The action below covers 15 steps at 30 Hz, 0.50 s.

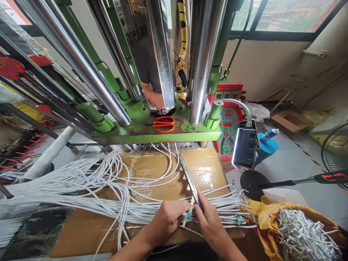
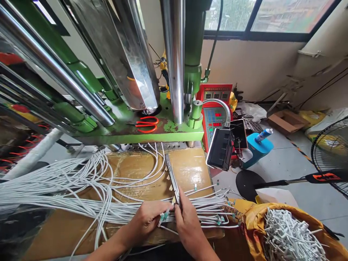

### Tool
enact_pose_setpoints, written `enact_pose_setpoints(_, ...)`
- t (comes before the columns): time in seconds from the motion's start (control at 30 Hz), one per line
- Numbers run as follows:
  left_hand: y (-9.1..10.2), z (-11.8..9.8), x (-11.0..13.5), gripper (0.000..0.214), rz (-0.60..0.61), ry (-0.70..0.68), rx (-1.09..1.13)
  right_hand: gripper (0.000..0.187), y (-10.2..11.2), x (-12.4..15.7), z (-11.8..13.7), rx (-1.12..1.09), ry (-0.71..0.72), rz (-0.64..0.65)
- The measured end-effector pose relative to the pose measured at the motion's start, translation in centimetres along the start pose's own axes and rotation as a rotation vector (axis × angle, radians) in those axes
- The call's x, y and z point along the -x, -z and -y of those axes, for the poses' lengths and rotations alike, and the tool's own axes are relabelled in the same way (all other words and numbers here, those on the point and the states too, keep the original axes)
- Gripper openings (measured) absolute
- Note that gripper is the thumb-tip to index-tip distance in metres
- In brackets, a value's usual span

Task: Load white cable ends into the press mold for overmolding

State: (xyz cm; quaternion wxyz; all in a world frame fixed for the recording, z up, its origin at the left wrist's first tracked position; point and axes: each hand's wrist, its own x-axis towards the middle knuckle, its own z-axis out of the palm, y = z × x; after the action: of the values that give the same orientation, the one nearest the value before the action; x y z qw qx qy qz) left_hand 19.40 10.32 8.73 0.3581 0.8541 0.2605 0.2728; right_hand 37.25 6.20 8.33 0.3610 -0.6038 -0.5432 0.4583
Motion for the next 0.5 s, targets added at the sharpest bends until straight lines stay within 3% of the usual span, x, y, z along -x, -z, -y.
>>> enact_pose_setpoints(0.13, 0.1, -0.4, -0.5, 0.029, 0.014, 0.094, 0.096, 0.049, 0.1, -0.1, 0.4, -0.005, 0.022, 0.001)
enact_pose_setpoints(0.23, 0.5, -1.1, -1.2, 0.018, -0.068, 0.414, 0.237, 0.055, 0.5, -0.3, 1.2, -0.087, 0.006, 0.049)
enact_pose_setpoints(0.33, 1.3, -1.5, -1.5, 0.024, -0.204, 0.670, 0.467, 0.061, 0.7, -0.3, 2.0, -0.148, -0.064, 0.079)
enact_pose_setpoints(0.5, 2.3, -1.4, -0.9, 0.036, -0.297, 0.794, 0.757, 0.051, 0.8, -0.2, 2.4, -0.129, -0.157, 0.066)
